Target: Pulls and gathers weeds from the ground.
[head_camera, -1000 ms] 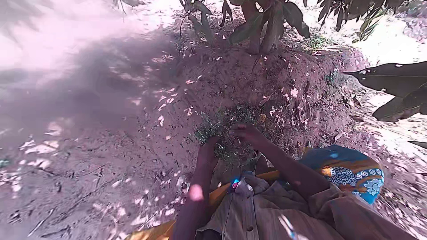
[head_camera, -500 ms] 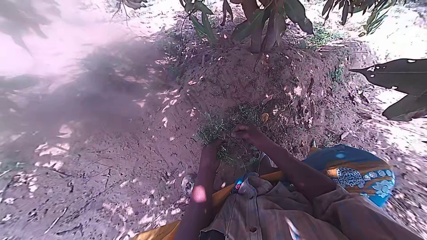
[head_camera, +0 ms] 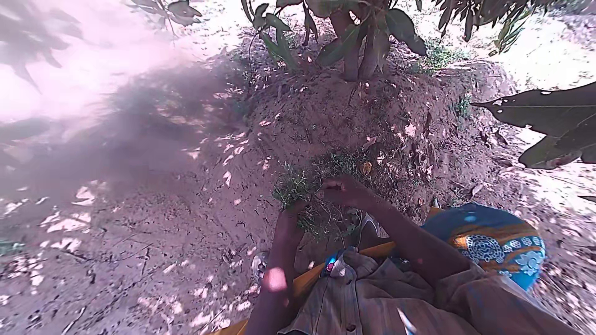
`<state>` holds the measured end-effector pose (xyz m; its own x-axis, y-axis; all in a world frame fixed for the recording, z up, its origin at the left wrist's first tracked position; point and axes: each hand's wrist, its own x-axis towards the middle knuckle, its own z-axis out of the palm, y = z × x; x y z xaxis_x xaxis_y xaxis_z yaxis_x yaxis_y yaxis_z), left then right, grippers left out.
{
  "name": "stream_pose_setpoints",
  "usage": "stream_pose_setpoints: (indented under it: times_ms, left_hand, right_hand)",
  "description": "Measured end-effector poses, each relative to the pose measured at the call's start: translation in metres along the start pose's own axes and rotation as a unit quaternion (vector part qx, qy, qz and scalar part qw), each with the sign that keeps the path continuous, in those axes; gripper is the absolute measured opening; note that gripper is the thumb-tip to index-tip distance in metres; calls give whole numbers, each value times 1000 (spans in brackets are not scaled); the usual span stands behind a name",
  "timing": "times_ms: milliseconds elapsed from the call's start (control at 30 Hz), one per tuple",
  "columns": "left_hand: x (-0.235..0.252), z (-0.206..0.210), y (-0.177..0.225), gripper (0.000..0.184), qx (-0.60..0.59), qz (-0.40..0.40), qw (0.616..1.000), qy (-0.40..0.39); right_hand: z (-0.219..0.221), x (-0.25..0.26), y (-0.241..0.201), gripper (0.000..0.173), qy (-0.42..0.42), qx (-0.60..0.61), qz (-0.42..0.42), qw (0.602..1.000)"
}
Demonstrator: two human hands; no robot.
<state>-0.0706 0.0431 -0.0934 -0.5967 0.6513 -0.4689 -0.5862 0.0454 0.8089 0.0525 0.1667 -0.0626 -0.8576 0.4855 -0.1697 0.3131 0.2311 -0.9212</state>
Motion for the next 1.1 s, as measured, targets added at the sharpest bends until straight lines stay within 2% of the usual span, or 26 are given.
stream_pose_setpoints:
  times_ms: [133, 233, 300, 400, 500, 567, 633, 700, 833, 1033, 1100]
  left_hand:
    - [-5, -3, 3, 25, -60, -4, 997, -45]
    - [-6, -5, 0, 33, -68, -7, 993, -92]
    - [-6, -6, -2, 35, -62, -13, 992, -109]
    - [-5, -5, -2, 34, -57, -3, 993, -104]
    - [1, -5, -3, 28, -49, 12, 995, -80]
    - [5, -4, -3, 22, -40, 12, 998, -52]
    - [8, -3, -4, 16, -32, 14, 999, -33]
    - [8, -2, -6, 13, -16, 24, 999, -16]
    - [6, 1, -7, 19, 67, 52, 996, 20]
    - [9, 1, -9, 27, 78, 89, 992, 33]
    - [10, 0, -9, 28, 68, 93, 993, 37]
  right_hand:
    - [-12, 2, 5, 19, 83, 23, 10, 996]
    - [-4, 4, 12, 29, 55, 5, -39, 998]
    - [6, 2, 9, 28, 28, 4, -46, 999]
    - [10, 3, 8, 20, 59, 37, -22, 997]
    - [-1, 4, 11, 13, 131, 149, 3, 980]
    - [-7, 3, 11, 11, 150, 204, 12, 967]
    - [-6, 3, 10, 11, 140, 205, 29, 968]
    - [-3, 4, 7, 14, 99, 151, 56, 982]
    - [4, 7, 7, 25, 3, 74, 65, 995]
    - [7, 3, 2, 20, 39, 174, 108, 978]
    - [6, 4, 3, 28, 44, 201, 114, 972]
